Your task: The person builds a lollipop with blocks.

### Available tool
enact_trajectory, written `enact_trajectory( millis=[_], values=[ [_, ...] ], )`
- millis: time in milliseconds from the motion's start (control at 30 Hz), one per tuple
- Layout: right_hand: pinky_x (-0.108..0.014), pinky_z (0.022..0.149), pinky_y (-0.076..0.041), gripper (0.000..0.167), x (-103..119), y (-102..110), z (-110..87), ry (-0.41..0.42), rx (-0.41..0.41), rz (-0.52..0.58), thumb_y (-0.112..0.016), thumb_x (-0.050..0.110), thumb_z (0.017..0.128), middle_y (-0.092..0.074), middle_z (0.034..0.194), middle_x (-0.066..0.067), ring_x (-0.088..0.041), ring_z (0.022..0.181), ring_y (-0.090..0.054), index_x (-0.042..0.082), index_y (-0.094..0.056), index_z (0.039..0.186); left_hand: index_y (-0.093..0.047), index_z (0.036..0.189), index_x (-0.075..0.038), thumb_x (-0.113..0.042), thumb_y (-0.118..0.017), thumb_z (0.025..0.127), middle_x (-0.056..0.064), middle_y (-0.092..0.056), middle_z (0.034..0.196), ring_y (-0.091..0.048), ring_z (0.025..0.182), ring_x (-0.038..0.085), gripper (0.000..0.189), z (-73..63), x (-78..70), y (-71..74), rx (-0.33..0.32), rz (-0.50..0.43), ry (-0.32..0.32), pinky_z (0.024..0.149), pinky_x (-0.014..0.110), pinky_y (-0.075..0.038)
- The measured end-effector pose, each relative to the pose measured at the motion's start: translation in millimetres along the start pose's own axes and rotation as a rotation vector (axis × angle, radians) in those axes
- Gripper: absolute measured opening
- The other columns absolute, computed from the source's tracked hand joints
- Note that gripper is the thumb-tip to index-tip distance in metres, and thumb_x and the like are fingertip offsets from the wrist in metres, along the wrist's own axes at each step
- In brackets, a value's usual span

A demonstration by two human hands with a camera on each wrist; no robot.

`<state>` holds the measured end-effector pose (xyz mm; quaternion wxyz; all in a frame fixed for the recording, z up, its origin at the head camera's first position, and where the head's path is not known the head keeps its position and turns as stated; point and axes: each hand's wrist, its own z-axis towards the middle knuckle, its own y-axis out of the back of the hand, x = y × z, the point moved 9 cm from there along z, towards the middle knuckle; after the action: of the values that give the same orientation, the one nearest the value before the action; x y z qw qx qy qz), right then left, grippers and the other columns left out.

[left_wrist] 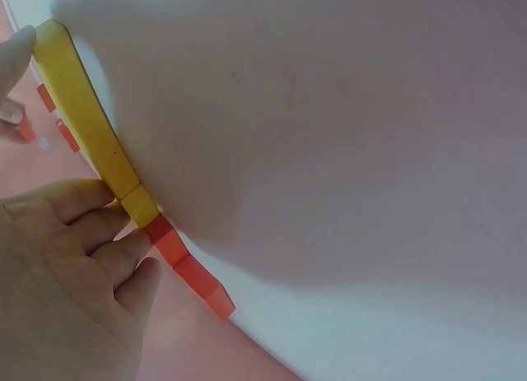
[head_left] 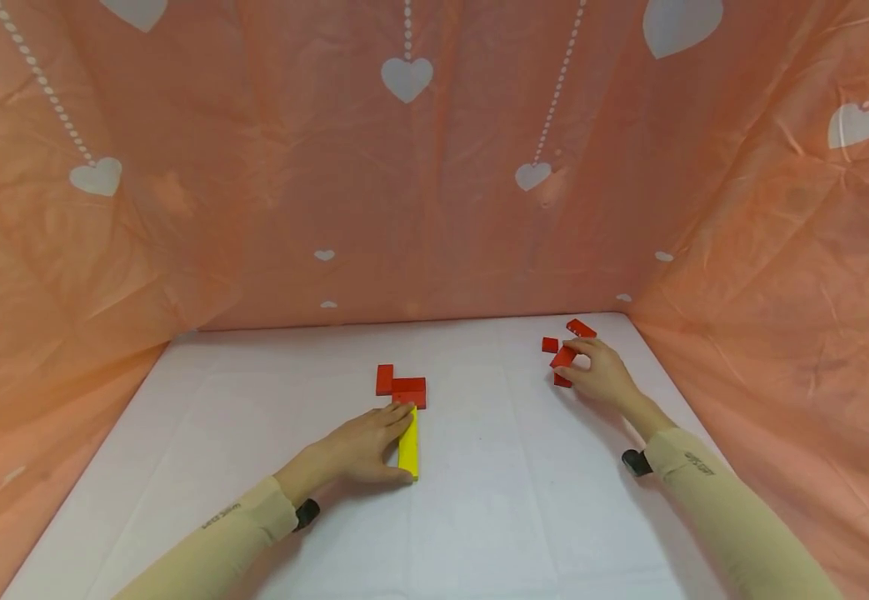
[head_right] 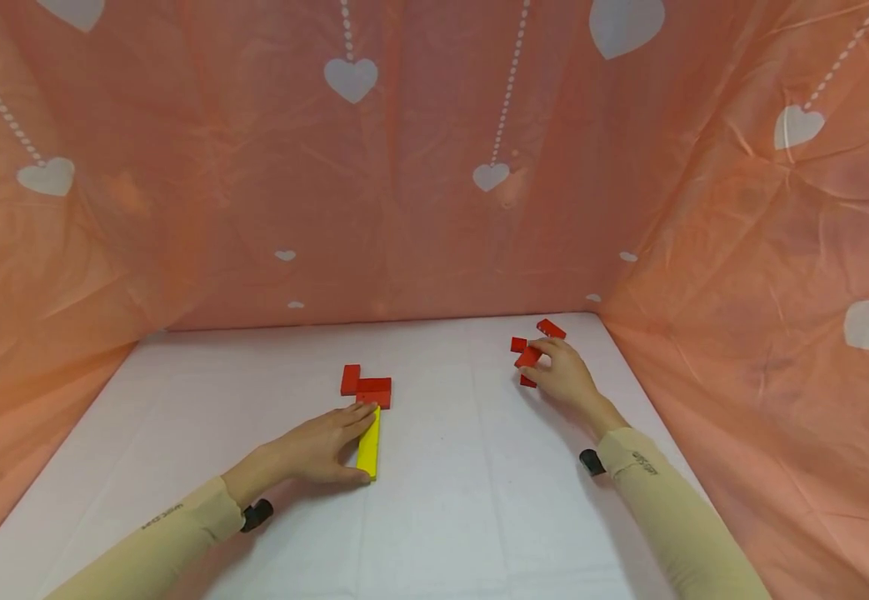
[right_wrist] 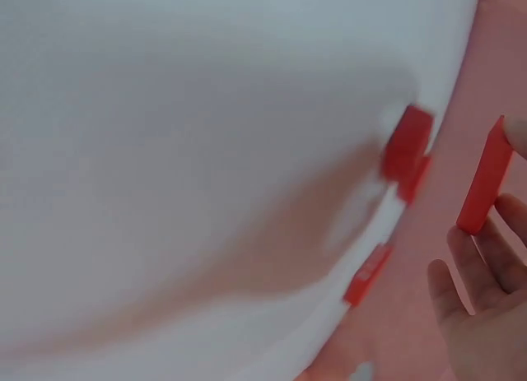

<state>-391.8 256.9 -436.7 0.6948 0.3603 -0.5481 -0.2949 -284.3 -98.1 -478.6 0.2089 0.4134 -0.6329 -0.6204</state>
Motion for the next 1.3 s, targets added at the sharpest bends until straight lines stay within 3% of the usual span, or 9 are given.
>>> enact_trajectory(
  millis=[167, 333, 500, 967, 1300],
  values=[
    [-0.069, 0.111, -0.040, 0.055, 30, -8, 9.4, 0.127, -0.027, -0.005, -0.077, 0.017, 0.093, -0.054, 0.145, -0.029, -0.052, 0.135, -0.048, -0.005, -0.060, 0.140, -0.040, 0.159, -0.004, -0.059, -0.076, 0.087, 0.010, -0.032, 0.169, -0.033, 0.154, 0.033, 0.098, 0.0, -0.3, -0.7, -0.004, 0.007, -0.003, 0.123, 0.050, -0.034],
    [-0.062, 0.108, -0.047, 0.055, 55, -19, 17.7, 0.187, -0.009, 0.020, -0.080, 0.017, 0.091, -0.058, 0.142, -0.023, -0.044, 0.128, -0.056, -0.003, -0.062, 0.140, -0.040, 0.159, -0.002, -0.059, -0.075, 0.088, 0.011, -0.032, 0.169, -0.032, 0.154, 0.033, 0.097, 0.5, -0.6, -1.2, -0.009, 0.023, -0.017, 0.123, 0.049, -0.034],
    [-0.060, 0.112, -0.044, 0.056, 78, -33, 24.0, 0.236, 0.027, 0.018, -0.080, 0.019, 0.092, -0.057, 0.145, -0.021, -0.043, 0.133, -0.053, -0.002, -0.062, 0.141, -0.040, 0.159, -0.001, -0.058, -0.075, 0.088, 0.012, -0.032, 0.169, -0.032, 0.155, 0.034, 0.097, 0.8, -0.7, -2.0, -0.013, 0.022, -0.025, 0.123, 0.049, -0.034],
    [-0.057, 0.118, -0.038, 0.055, 127, -75, 36.6, 0.319, 0.150, -0.025, -0.077, 0.019, 0.094, -0.055, 0.149, -0.018, -0.040, 0.140, -0.049, 0.003, -0.060, 0.144, -0.039, 0.159, -0.003, -0.058, -0.075, 0.087, 0.011, -0.032, 0.169, -0.032, 0.155, 0.033, 0.097, 0.7, -0.2, -2.2, 0.002, 0.015, -0.002, 0.123, 0.049, -0.034],
    [-0.052, 0.119, -0.040, 0.057, 145, -109, 39.2, 0.340, 0.232, -0.056, -0.079, 0.025, 0.094, -0.055, 0.150, -0.014, -0.035, 0.140, -0.050, 0.007, -0.060, 0.145, -0.040, 0.159, -0.003, -0.059, -0.075, 0.087, 0.011, -0.033, 0.168, -0.033, 0.154, 0.034, 0.098, 1.3, -0.2, -0.9, -0.010, 0.026, -0.004, 0.122, 0.049, -0.035]
  ],
)
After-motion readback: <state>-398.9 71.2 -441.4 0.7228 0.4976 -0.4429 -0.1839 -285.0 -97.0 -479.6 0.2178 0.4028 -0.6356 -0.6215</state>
